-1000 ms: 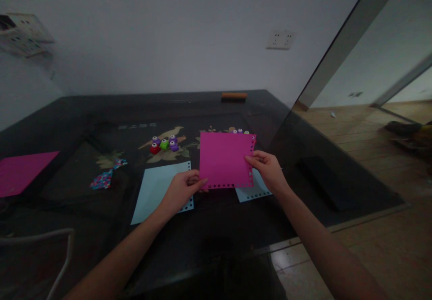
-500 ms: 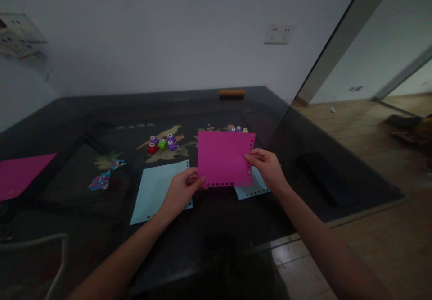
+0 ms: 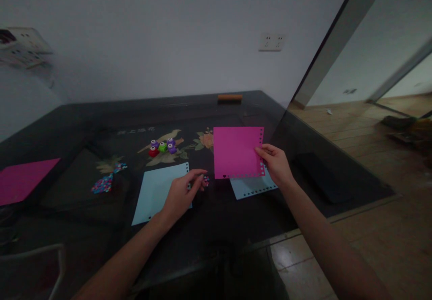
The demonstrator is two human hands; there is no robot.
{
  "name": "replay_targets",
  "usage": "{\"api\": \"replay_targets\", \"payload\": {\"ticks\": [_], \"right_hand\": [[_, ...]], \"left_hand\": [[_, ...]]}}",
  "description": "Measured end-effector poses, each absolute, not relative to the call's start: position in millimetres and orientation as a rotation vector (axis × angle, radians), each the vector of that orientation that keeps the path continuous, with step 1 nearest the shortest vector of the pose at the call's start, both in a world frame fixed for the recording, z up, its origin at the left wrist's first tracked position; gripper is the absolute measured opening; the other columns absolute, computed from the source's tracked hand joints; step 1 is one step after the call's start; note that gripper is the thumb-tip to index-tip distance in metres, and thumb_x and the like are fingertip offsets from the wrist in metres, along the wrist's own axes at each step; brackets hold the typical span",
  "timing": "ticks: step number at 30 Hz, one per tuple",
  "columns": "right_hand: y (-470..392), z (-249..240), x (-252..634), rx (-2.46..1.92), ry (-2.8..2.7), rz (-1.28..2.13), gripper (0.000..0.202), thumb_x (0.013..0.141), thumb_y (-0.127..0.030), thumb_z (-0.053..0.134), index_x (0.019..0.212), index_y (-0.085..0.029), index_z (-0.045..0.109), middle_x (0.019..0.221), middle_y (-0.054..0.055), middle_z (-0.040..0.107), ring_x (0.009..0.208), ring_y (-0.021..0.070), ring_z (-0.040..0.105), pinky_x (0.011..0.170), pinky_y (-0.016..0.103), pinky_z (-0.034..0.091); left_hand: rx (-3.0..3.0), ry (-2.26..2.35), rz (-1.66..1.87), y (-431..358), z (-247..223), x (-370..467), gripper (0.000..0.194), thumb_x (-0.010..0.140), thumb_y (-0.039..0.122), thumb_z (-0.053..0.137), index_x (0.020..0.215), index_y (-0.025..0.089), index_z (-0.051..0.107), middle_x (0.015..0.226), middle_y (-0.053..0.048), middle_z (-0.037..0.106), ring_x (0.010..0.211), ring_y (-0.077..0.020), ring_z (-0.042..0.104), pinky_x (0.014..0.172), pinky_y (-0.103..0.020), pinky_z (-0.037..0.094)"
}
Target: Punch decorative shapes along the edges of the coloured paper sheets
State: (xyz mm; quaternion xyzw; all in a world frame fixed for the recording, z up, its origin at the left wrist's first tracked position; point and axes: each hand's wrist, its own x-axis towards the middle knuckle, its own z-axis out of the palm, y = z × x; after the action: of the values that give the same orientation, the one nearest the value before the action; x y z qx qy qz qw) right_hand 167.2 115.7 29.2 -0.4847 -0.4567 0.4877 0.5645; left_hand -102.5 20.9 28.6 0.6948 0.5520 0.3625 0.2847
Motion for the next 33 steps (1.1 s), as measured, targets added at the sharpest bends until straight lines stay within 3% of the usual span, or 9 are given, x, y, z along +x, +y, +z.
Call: {"api": "replay_targets", "payload": {"ticks": [6, 14, 27, 33], "right_hand": [[123, 40, 200, -1.195, -1.056, 1.167, 0.034, 0.052, -0.038, 0.081, 0.076, -0.019, 0.066, 0.07, 0.001, 0.068, 0.056, 0.0139, 0.058, 0.055, 0.028, 0.046], [118, 16, 226, -1.373, -1.079, 1.236, 0.041, 0.048, -0.035, 0.083, 0.08, -0.016, 0.066, 0.062, -0.001, 0.064, 0.047, 0.011, 0.054, 0.047, 0.024, 0.041], [113, 6, 224, -1.475, -1.155, 1.22, 0.038, 0.052, -0.031, 0.081, 0.084, -0.017, 0.066, 0.063, -0.002, 0.064, 0.05, 0.0111, 0.057, 0.05, 0.024, 0.043], [112, 7, 221, -1.482, -1.175, 1.224, 0.039, 0.052, -0.031, 0.081, 0.084, -0.016, 0.066, 0.062, -0.002, 0.064, 0.049, 0.0117, 0.056, 0.049, 0.024, 0.042]], "left_hand": [[2.446, 1.388, 0.813, 15, 35, -90, 0.028, 0.093, 0.029, 0.04, 0.098, 0.019, 0.065, 0.093, -0.007, 0.072, 0.084, -0.0202, 0.066, 0.077, -0.032, 0.049], [2.582, 1.381, 0.642, 30, 25, -47, 0.019, 0.089, 0.018, 0.045, 0.099, 0.018, 0.061, 0.098, -0.008, 0.066, 0.091, -0.0222, 0.06, 0.081, -0.037, 0.048], [2.613, 1.479, 0.603, 32, 0, -43, 0.036, 0.086, 0.018, 0.052, 0.121, 0.014, 0.051, 0.125, -0.014, 0.057, 0.121, -0.0273, 0.048, 0.104, -0.046, 0.037], [2.657, 1.5, 0.539, 32, -2, -42, 0.04, 0.087, 0.021, 0.051, 0.127, 0.014, 0.049, 0.13, -0.013, 0.055, 0.124, -0.0273, 0.046, 0.106, -0.047, 0.035]]}}
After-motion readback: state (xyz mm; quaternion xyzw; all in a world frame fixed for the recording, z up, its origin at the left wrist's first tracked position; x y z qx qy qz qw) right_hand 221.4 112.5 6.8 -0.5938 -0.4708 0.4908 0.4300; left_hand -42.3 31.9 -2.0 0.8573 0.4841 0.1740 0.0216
